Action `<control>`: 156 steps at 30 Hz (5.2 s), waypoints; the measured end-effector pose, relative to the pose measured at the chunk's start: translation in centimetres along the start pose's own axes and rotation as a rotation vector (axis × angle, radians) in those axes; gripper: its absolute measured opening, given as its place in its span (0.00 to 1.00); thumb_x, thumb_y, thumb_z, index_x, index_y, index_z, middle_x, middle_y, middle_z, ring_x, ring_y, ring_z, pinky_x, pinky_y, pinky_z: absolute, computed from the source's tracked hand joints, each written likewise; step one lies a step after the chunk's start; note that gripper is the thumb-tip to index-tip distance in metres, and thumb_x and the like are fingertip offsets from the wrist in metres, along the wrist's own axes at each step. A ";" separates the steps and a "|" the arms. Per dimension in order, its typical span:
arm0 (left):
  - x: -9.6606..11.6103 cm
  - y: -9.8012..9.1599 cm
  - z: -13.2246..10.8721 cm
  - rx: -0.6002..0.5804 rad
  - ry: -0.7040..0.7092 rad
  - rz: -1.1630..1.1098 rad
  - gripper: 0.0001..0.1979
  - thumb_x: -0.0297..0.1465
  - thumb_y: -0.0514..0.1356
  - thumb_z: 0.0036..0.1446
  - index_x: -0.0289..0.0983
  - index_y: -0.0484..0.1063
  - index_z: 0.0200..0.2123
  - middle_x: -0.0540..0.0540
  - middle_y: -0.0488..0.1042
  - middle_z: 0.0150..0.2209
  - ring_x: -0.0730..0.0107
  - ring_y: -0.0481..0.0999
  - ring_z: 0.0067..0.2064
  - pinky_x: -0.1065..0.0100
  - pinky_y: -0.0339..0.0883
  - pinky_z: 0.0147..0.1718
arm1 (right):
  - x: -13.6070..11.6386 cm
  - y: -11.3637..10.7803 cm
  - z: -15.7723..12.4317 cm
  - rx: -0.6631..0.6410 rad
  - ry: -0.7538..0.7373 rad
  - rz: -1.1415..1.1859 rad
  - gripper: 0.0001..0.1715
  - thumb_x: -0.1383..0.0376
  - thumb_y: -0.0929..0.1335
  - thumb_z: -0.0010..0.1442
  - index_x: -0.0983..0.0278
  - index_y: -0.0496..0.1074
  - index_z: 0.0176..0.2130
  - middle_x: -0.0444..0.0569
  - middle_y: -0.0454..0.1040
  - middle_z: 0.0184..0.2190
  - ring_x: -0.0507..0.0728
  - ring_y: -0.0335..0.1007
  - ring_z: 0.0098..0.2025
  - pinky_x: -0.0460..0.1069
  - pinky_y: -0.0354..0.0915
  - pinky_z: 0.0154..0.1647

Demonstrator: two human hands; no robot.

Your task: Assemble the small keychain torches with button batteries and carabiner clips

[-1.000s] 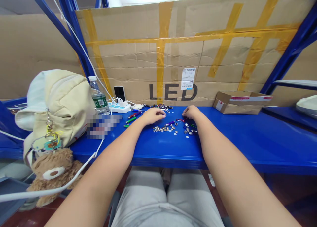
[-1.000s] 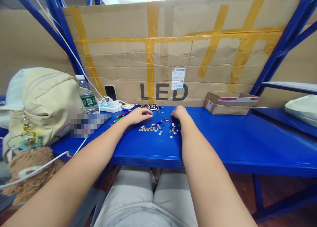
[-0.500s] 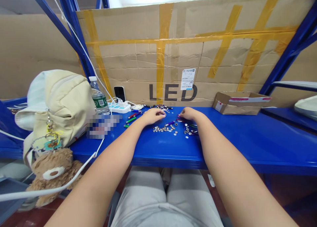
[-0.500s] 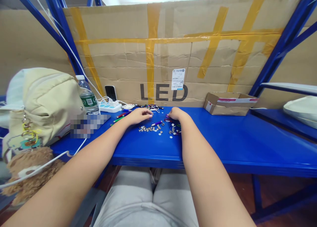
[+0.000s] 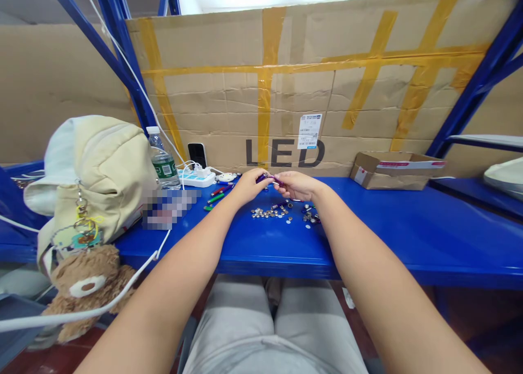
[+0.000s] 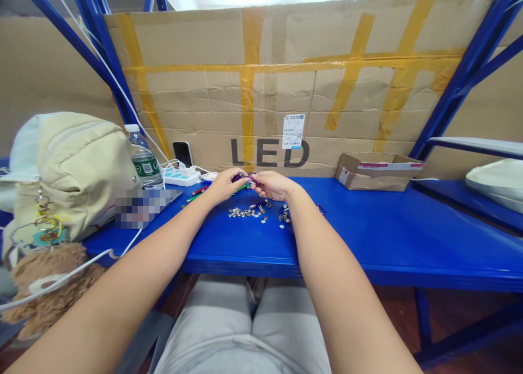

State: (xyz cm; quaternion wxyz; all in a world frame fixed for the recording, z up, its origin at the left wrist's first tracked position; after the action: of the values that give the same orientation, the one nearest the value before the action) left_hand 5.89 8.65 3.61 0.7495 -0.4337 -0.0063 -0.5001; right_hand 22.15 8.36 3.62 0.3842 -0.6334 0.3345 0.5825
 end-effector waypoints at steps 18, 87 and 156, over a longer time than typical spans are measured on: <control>-1.1 0.0 0.0 -0.022 -0.241 0.038 0.14 0.39 0.55 0.55 0.34 0.73 0.32 0.45 0.76 0.35 0.66 0.72 0.37 0.67 0.62 0.38 | -0.5 3.5 0.6 0.252 -0.157 -1.377 0.17 0.65 0.56 0.63 0.71 0.68 0.43 0.63 0.73 0.42 0.62 0.70 0.42 0.49 0.60 0.38; -1.5 -4.2 -1.6 -0.696 -0.508 0.634 0.12 0.31 0.61 0.46 0.39 0.76 0.37 0.47 0.78 0.38 0.67 0.74 0.36 0.72 0.63 0.35 | -0.7 3.3 -0.8 -0.084 -0.066 -1.205 0.13 0.62 0.70 0.48 0.61 0.76 0.36 0.44 0.77 0.33 0.52 0.70 0.32 0.43 0.60 0.28; -0.2 -0.3 -0.9 -0.485 -0.212 0.372 0.10 0.33 0.58 0.47 0.36 0.71 0.34 0.45 0.76 0.35 0.65 0.73 0.36 0.69 0.63 0.34 | 0.4 1.1 0.9 0.256 -0.091 -0.676 0.10 0.73 0.68 0.51 0.69 0.73 0.37 0.51 0.78 0.34 0.51 0.73 0.37 0.43 0.67 0.37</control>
State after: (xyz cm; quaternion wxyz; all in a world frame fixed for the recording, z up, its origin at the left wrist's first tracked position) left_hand 5.19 8.18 3.13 0.6980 -0.6431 0.1143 -0.2935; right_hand 20.76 8.62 3.05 0.6455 -0.6285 0.1591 0.4038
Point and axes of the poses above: each hand's wrist, its own z-axis towards the middle knuckle, its own y-axis out of the palm, x = y × z, the point moved 2 cm from there along z, towards the middle knuckle
